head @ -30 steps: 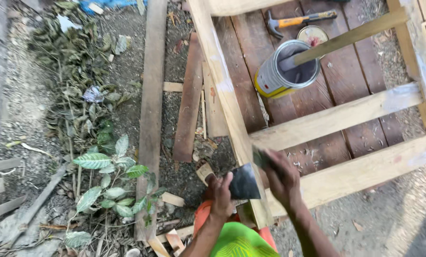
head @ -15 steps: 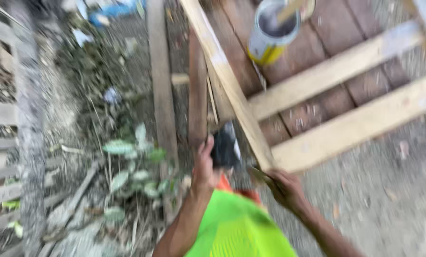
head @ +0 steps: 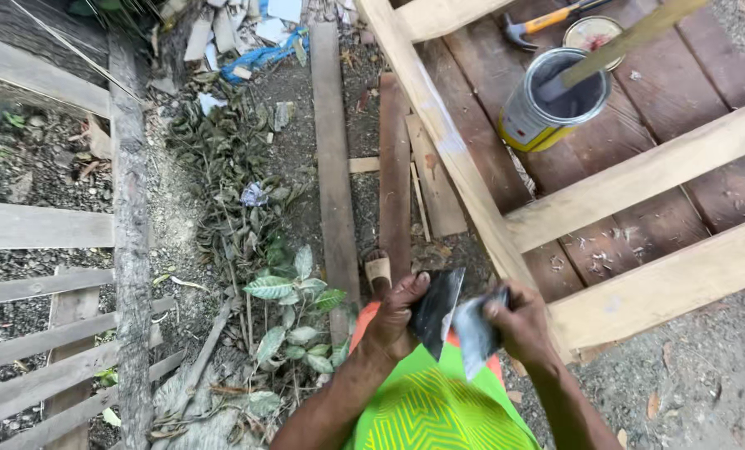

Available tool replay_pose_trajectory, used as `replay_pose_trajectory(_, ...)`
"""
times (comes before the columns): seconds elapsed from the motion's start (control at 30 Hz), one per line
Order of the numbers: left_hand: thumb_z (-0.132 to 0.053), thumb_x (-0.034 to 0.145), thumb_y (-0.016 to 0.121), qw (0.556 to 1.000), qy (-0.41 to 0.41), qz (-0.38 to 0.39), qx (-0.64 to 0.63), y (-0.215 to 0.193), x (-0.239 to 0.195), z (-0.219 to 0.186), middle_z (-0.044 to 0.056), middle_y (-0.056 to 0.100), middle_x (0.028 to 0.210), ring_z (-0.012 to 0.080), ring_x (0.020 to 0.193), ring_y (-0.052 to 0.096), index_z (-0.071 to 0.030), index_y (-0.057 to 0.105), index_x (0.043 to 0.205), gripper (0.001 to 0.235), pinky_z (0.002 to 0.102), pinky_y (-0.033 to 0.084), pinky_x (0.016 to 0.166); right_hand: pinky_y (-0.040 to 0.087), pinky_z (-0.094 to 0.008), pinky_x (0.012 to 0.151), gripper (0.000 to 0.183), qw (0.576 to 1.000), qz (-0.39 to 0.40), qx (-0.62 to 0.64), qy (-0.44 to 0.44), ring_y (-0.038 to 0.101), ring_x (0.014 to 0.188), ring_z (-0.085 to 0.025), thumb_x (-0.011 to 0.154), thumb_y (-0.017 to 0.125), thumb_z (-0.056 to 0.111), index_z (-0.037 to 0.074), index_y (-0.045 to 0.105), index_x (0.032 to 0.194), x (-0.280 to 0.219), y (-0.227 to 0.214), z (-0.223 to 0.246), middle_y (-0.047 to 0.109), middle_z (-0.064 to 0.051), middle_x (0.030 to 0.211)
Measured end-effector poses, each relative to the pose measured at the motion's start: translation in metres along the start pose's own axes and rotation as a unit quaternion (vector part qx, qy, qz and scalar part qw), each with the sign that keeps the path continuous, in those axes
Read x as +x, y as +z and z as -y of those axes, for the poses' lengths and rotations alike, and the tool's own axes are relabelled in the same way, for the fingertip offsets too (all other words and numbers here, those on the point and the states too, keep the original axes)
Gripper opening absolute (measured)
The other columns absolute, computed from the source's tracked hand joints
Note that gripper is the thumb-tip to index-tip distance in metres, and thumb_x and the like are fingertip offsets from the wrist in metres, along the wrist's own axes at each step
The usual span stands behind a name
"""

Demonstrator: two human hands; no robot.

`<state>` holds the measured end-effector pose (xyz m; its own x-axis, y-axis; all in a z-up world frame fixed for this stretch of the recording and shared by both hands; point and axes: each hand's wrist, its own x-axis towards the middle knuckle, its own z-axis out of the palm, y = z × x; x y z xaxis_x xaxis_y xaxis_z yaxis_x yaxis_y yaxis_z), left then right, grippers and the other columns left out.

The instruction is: The person scoops wood filler from a can using a putty knife and applies it to the joints and surfaces of a wooden frame. They spread the filler along the edges and corners to smooth the wood.

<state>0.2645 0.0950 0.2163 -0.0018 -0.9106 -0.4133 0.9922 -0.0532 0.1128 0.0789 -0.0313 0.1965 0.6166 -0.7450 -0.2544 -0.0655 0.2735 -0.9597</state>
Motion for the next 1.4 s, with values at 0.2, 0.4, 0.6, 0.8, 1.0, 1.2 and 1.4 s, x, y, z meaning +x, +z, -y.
replay_pose_trajectory(0.2, -0.027, 0.110, 0.061, 0.994, 0.006, 0.031, -0.109, -0.042, -0.001, -0.066, 0.009, 0.075, 0.101, 0.0197, 0.085, 0.073, -0.004, 0.068, 0.117, 0.026, 0.034, 0.060, 0.078, 0.047, -0.026, 0.055, 0.029, 0.995, 0.047, -0.087, 0.007, 0.057, 0.066, -0.009, 0.071, 0.088, 0.019, 0.002, 0.068, 0.082, 0.070, 0.081, -0.001, 0.064, -0.002, 0.074)
replay_pose_trajectory(0.4, -0.027, 0.103, 0.057, 0.913, 0.293, -0.236, 0.156, -0.052, 0.037, -0.211, 0.006, 0.074, 0.100, 0.0196, 0.087, 0.073, -0.004, 0.066, 0.108, 0.025, 0.037, 0.060, 0.081, 0.056, -0.032, 0.068, 0.024, 0.981, -0.104, 0.143, 0.082, 0.065, 0.073, -0.015, 0.080, 0.084, 0.006, -0.001, 0.071, 0.099, 0.103, 0.099, -0.025, 0.072, -0.008, 0.086)
replay_pose_trajectory(0.6, -0.029, 0.104, 0.055, 0.892, 0.304, -0.258, 0.214, -0.058, 0.131, -0.240, 0.009, 0.072, 0.100, 0.0177, 0.085, 0.070, 0.001, 0.071, 0.103, 0.034, 0.035, 0.058, 0.078, 0.062, -0.035, 0.075, 0.038, 0.928, -0.191, 0.309, 0.079, 0.071, 0.081, -0.016, 0.077, 0.081, 0.005, 0.001, 0.066, 0.112, 0.164, 0.125, 0.001, 0.072, -0.006, 0.096)
replay_pose_trajectory(0.8, -0.036, 0.105, 0.054, 0.801, 0.310, -0.324, 0.397, -0.069, 0.204, -0.264, 0.010, 0.070, 0.101, 0.0173, 0.090, 0.065, 0.005, 0.070, 0.104, 0.044, 0.035, 0.053, 0.080, 0.062, -0.037, 0.070, 0.030, 0.905, -0.263, 0.321, 0.096, 0.069, 0.075, -0.017, 0.081, 0.078, 0.005, -0.001, 0.065, 0.108, 0.242, 0.151, 0.025, 0.072, -0.006, 0.091)
replay_pose_trajectory(1.0, -0.031, 0.108, 0.048, 0.853, 0.239, -0.164, 0.434, -0.027, 0.240, -0.286, 0.006, 0.069, 0.099, 0.0166, 0.088, 0.063, 0.004, 0.067, 0.105, 0.040, 0.032, 0.052, 0.079, 0.060, -0.032, 0.069, 0.029, 0.893, -0.318, 0.310, 0.073, 0.069, 0.075, -0.015, 0.084, 0.075, 0.008, -0.003, 0.067, 0.109, 0.282, 0.159, 0.043, 0.073, -0.007, 0.091)
replay_pose_trajectory(1.2, -0.025, 0.111, 0.046, 0.750, 0.096, 0.008, 0.654, 0.017, 0.259, -0.321, 0.010, 0.065, 0.089, 0.0190, 0.079, 0.058, 0.004, 0.071, 0.119, 0.039, 0.032, 0.048, 0.073, 0.059, -0.029, 0.071, 0.032, 0.872, -0.424, 0.221, 0.102, 0.069, 0.077, -0.012, 0.084, 0.077, 0.010, -0.004, 0.070, 0.113, 0.301, 0.184, 0.045, 0.075, -0.008, 0.095)
replay_pose_trajectory(1.4, -0.025, 0.107, 0.049, 0.620, -0.021, 0.185, 0.763, 0.015, 0.307, -0.395, 0.016, 0.076, 0.104, 0.0227, 0.096, 0.074, 0.001, 0.069, 0.120, 0.036, 0.034, 0.057, 0.084, 0.057, -0.024, 0.079, 0.031, 0.854, -0.506, 0.012, 0.120, 0.069, 0.090, -0.011, 0.091, 0.074, 0.013, 0.003, 0.072, 0.121, 0.315, 0.203, 0.024, 0.076, -0.005, 0.104)
